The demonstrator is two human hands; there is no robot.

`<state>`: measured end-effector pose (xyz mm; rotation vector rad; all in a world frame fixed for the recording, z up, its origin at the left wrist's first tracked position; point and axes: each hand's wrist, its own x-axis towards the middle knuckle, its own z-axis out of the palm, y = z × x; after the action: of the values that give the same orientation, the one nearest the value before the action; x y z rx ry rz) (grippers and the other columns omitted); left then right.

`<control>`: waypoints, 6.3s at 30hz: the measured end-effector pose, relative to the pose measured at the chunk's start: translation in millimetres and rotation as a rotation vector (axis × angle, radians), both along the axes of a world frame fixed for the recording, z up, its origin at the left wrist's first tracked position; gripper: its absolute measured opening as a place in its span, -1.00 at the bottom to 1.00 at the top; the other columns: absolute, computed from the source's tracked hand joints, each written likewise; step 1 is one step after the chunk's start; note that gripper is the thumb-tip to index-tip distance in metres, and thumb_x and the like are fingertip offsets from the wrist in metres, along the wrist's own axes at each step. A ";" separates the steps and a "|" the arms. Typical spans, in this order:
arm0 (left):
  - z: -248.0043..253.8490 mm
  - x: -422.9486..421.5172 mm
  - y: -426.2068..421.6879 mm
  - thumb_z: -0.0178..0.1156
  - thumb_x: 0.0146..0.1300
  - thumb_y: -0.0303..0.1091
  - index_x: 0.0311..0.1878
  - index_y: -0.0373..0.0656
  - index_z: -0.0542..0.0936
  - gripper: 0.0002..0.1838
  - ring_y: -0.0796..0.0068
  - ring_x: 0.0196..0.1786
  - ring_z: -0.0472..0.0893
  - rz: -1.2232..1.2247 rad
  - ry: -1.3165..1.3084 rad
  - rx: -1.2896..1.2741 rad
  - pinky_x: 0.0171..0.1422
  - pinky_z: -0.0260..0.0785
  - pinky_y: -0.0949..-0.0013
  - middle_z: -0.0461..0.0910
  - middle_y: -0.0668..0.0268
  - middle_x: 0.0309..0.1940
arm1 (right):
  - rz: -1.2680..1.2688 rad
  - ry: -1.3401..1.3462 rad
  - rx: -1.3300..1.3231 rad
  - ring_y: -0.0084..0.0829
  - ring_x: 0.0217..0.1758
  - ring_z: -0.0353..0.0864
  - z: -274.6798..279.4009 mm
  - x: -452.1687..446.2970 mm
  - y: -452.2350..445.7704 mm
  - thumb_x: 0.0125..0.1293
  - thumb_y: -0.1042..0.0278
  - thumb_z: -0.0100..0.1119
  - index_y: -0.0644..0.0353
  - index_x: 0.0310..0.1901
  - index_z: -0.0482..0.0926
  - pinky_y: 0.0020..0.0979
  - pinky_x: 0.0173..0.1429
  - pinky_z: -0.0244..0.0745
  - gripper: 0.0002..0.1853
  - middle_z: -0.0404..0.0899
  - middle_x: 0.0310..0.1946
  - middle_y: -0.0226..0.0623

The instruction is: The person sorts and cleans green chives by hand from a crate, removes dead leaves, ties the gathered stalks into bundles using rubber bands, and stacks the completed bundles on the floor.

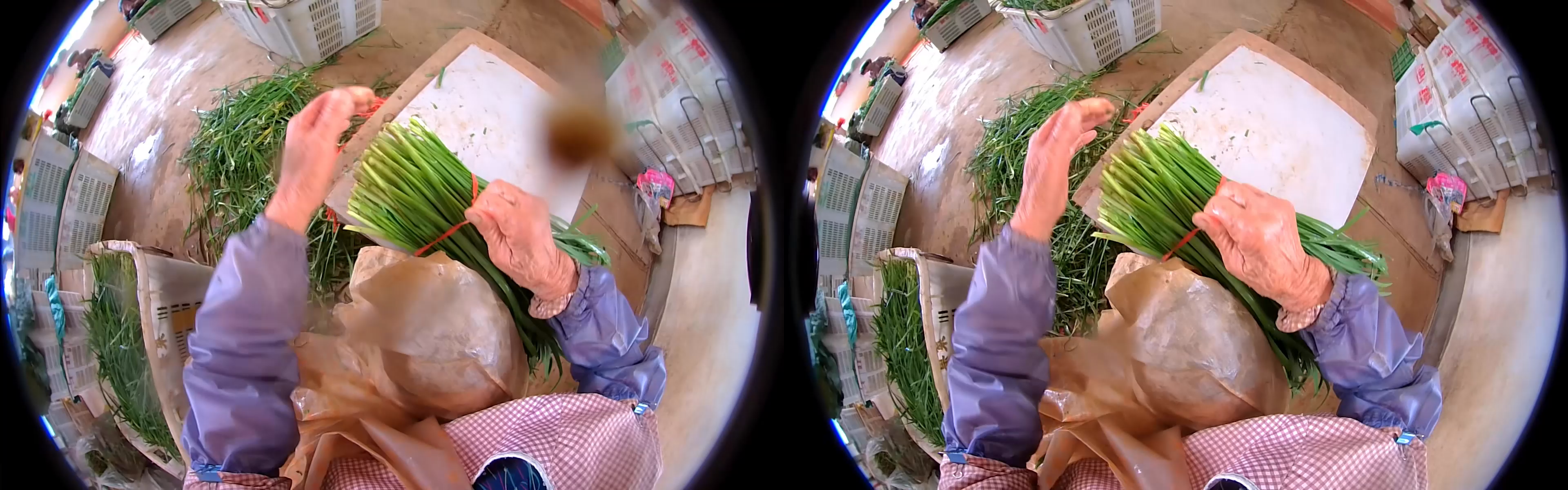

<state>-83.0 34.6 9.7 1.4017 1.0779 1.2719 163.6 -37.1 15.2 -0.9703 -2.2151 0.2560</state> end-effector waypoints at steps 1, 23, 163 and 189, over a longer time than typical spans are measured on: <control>-6.9 -10.6 14.8 -0.05 0.39 0.01 0.07 -0.21 0.54 -0.52 0.50 0.13 0.47 -0.022 -0.065 -0.070 0.28 0.21 0.36 0.54 0.22 0.05 | 0.023 0.026 -0.035 -0.16 -0.50 0.44 -1.0 -0.1 -1.0 0.11 0.54 0.24 0.23 -0.49 0.43 -0.28 -0.49 0.36 -0.84 0.37 -0.57 -0.24; -13.5 28.2 -1.4 0.14 0.19 0.04 0.36 -0.28 0.19 -0.20 0.30 0.43 0.17 -0.252 0.216 0.289 0.48 -0.04 0.21 0.18 0.06 0.37 | -0.170 0.147 -0.431 -0.52 -0.51 0.31 -4.8 16.6 26.0 0.40 0.23 0.04 0.31 -0.46 0.44 -0.48 -0.39 0.29 -0.67 0.36 -0.60 -0.33; -37.6 91.6 -39.3 -0.03 0.18 -0.19 0.40 -0.18 0.14 -0.30 0.16 0.34 0.26 -0.053 1.519 0.743 0.36 0.01 -0.10 0.29 0.09 0.27 | -0.052 1.274 -0.750 -0.63 -0.52 0.27 -5.2 -53.3 -52.6 0.41 0.39 -0.12 0.19 -0.50 0.33 -0.57 -0.35 0.30 -0.73 0.38 -0.54 -0.44; -65.4 84.4 -49.1 0.00 0.14 -0.35 0.31 -0.15 0.26 -0.40 0.20 0.12 0.44 0.100 1.466 1.044 0.23 0.18 -0.05 0.41 0.16 0.09 | -0.693 0.483 -0.498 -0.58 -0.57 0.30 -51.1 127.7 -85.1 0.29 0.29 0.15 0.32 -0.40 0.49 -0.43 -0.46 0.26 -0.76 0.38 -0.64 -0.37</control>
<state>1.4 -14.5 -55.8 3.3639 1.3724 0.6793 291.4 -122.1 -35.9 -1.6695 -1.2987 0.6495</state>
